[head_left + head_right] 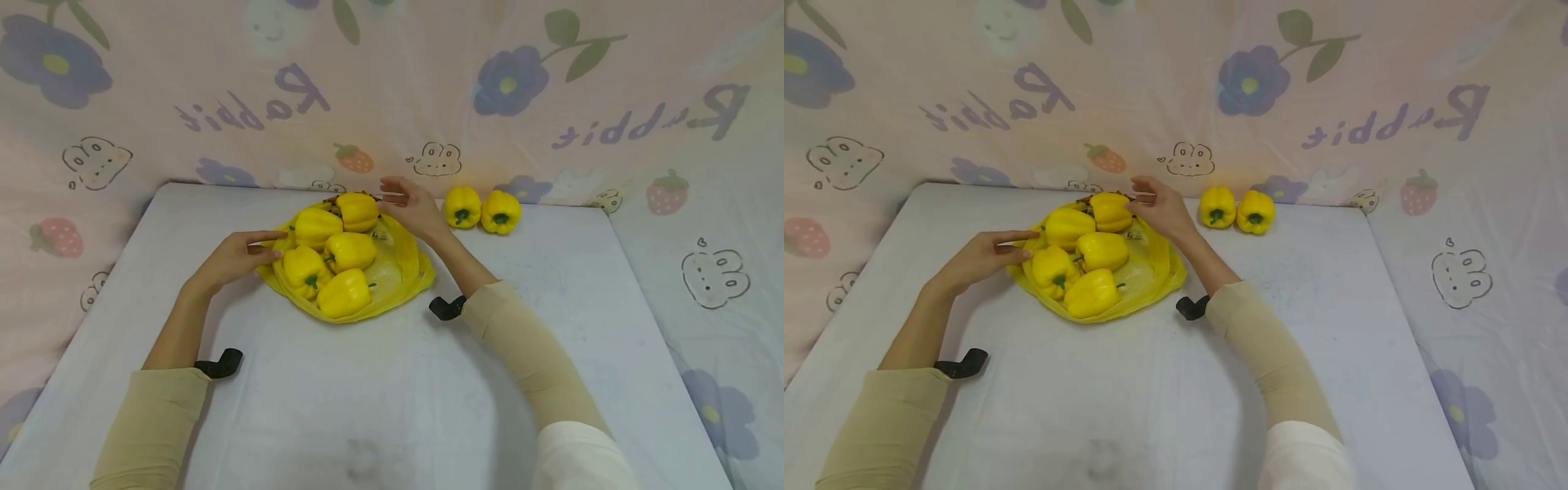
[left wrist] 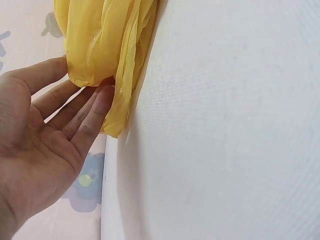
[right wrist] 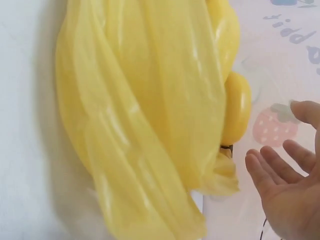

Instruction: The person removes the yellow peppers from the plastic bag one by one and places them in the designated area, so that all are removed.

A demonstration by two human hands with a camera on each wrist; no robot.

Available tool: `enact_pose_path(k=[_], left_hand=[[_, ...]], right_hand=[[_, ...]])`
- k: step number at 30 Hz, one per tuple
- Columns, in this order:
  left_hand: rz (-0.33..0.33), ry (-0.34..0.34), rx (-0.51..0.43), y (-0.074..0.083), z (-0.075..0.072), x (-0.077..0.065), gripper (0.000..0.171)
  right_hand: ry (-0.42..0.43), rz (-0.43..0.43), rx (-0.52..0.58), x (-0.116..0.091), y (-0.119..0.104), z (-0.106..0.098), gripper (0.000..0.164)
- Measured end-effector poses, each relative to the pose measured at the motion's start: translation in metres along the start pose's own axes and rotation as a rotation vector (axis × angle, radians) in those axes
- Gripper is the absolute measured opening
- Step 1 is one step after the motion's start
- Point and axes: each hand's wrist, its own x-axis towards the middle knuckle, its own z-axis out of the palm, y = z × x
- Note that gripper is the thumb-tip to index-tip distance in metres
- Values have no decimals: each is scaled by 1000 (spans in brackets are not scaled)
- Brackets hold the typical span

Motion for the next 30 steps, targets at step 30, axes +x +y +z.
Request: enact_pose_path(k=[30], left_hand=[[-5, 34, -90, -4, 3, 3, 52]], right_hand=[[90, 288, -218, 13, -15, 61, 75]])
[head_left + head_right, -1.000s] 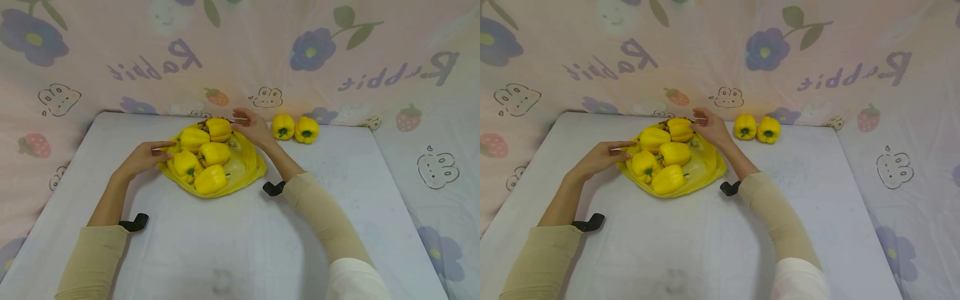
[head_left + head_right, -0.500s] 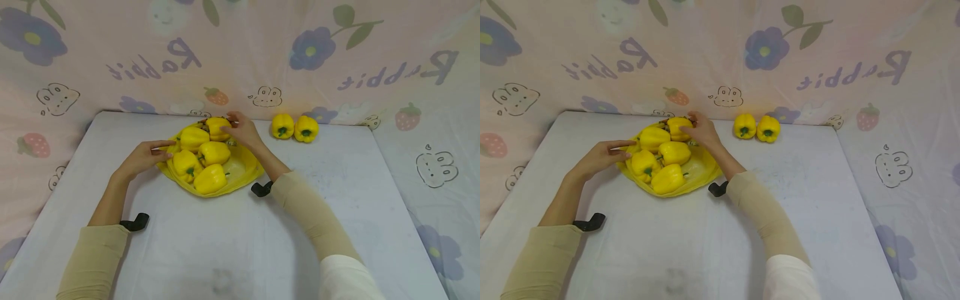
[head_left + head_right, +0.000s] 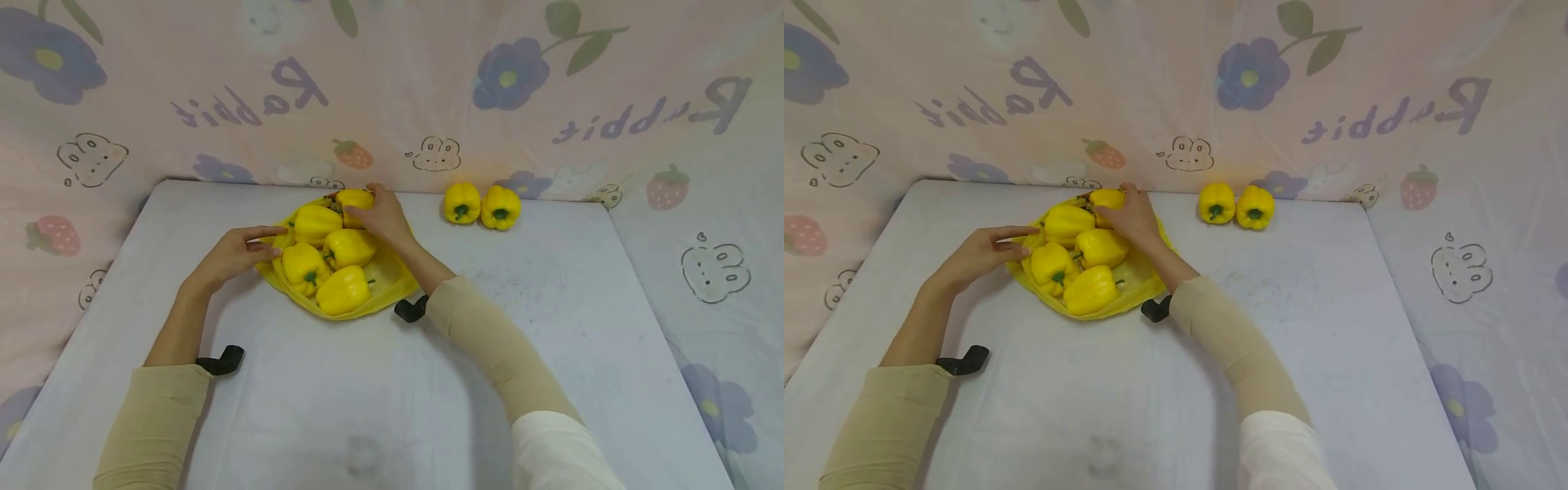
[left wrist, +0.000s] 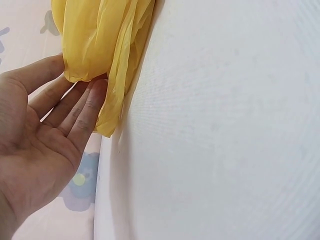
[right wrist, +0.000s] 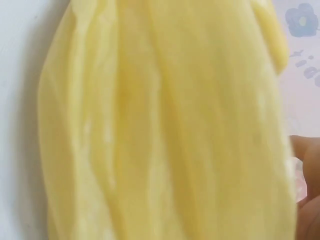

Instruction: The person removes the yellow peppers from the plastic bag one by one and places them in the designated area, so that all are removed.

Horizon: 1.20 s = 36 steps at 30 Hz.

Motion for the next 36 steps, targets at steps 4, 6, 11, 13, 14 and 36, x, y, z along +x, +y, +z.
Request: enact_pose_path(k=[4, 6, 11, 13, 14, 36], left_hand=[[13, 2, -11, 0, 1, 0, 52], [20, 0, -7, 0, 1, 0, 52], [33, -7, -9, 1, 1, 1, 52], [35, -12, -11, 2, 0, 1, 52], [34, -14, -13, 2, 0, 1, 53], [-12, -11, 9, 3, 0, -1, 55]], right_hand=[[5, 14, -15, 0, 0, 3, 80], [0, 26, -21, 1, 1, 4, 83], [-40, 59, -68, 1, 1, 5, 91], [-45, 60, -81, 1, 1, 5, 92], [-44, 57, -82, 1, 1, 5, 92], [-42, -5, 2, 0, -4, -25, 85]])
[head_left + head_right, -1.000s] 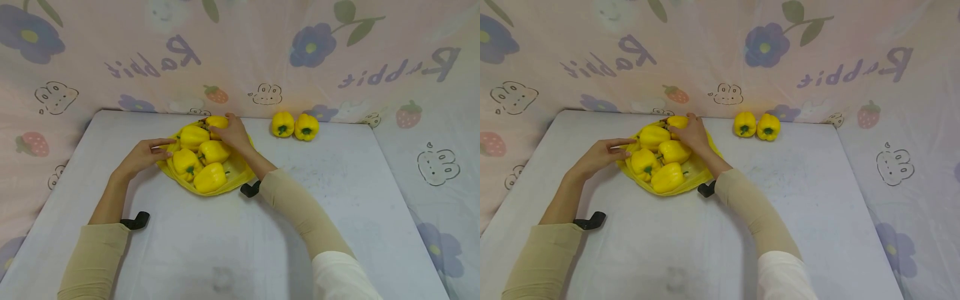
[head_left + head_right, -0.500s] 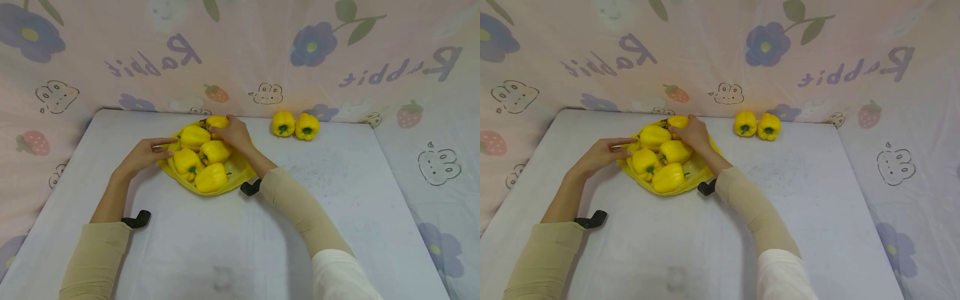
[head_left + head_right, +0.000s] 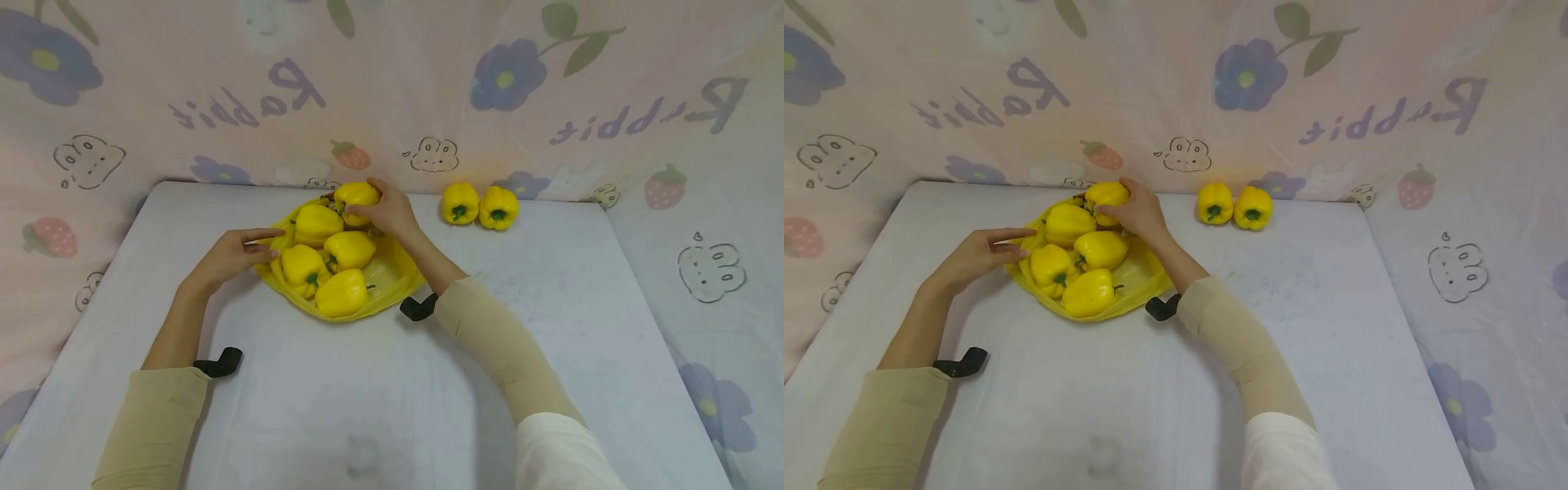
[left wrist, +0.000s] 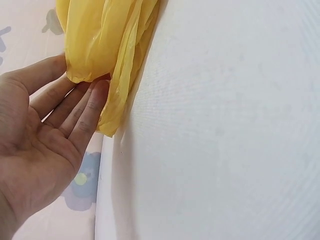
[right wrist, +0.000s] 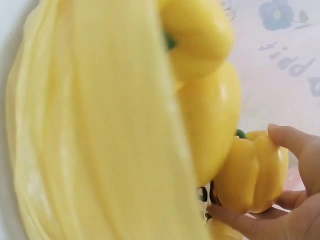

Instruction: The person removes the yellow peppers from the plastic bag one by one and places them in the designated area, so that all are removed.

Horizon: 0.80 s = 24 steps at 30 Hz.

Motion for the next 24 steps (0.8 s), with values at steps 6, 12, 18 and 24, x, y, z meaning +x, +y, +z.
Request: enact_pose_path(k=[6, 12, 18, 24], left_hand=[[-1, 9, -5, -1, 1, -1, 52], [-10, 2, -6, 2, 1, -1, 53], [-12, 2, -10, 1, 1, -1, 53], [-1, 5, -13, 0, 0, 0, 52]], right_hand=[[-37, -33, 80, -7, -1, -13, 86], [-52, -68, 78, -7, -2, -27, 87], [-63, -130, 123, -8, 9, -42, 84], [-69, -201, 196, -11, 18, -59, 82]])
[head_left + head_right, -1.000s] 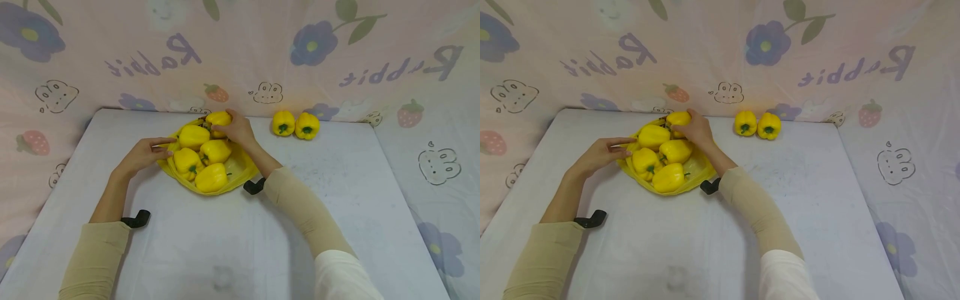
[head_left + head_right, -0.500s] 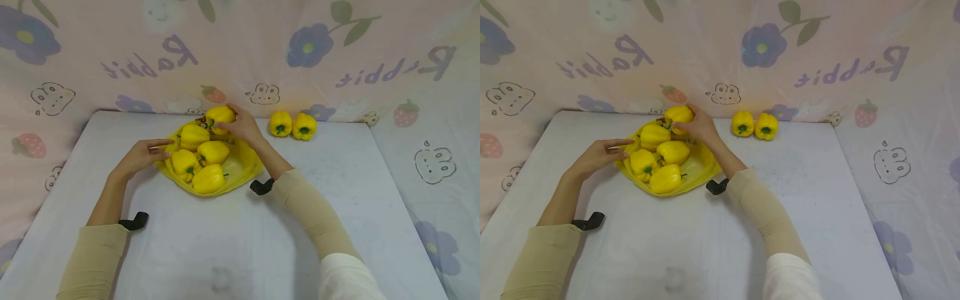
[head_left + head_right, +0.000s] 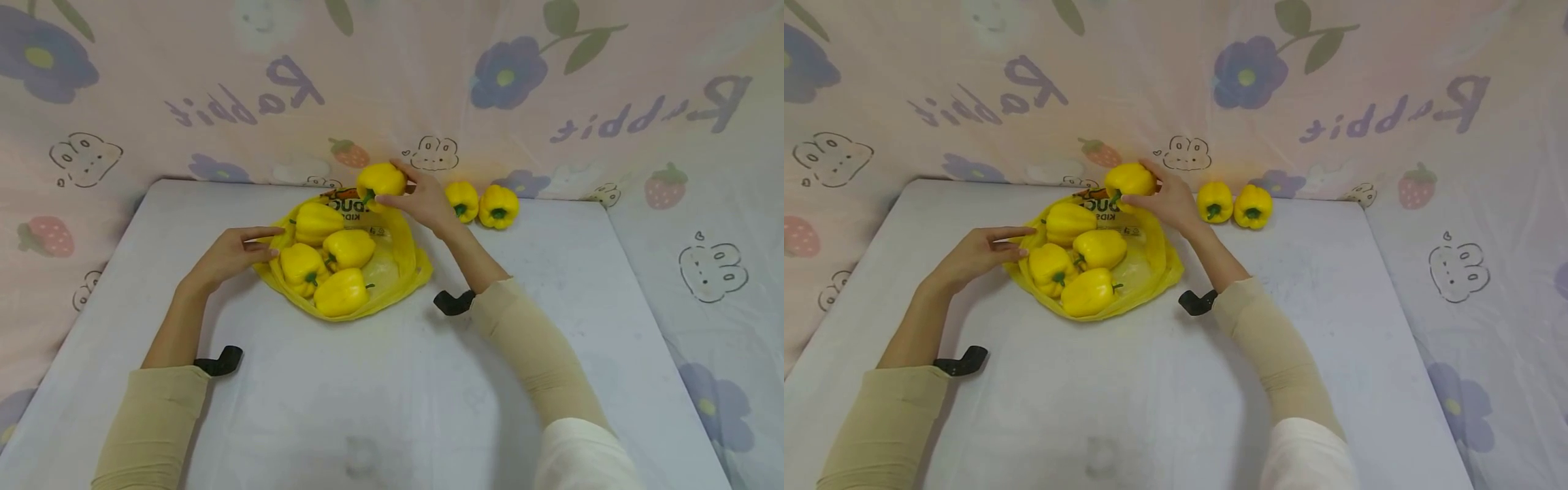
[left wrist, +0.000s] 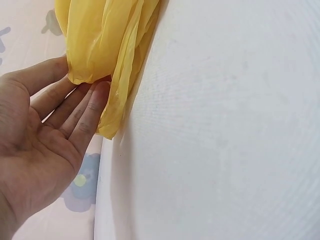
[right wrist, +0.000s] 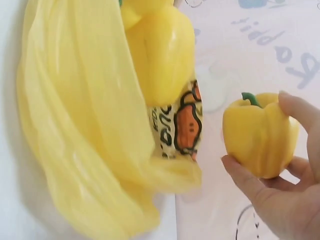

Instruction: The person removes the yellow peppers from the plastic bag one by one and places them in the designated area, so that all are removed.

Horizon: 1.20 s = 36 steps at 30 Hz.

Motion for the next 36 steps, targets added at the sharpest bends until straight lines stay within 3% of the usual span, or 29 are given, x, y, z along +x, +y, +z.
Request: enact_pose_path(k=[8, 16, 20, 26, 36], left_hand=[[5, 1, -7, 2, 0, 0, 52], [-15, 1, -2, 3, 1, 1, 55], [-15, 2, -10, 3, 1, 1, 56], [-9, 2, 17, 4, 2, 0, 56], [-19, -8, 16, 4, 2, 0, 54]], right_hand=[[-84, -23, 170, -11, 2, -21, 80], [-113, -19, 101, -33, -12, -39, 77], [-135, -8, 144, -36, -1, -48, 75], [-88, 20, 180, -38, 21, -64, 78], [-12, 40, 101, -52, 23, -96, 76]])
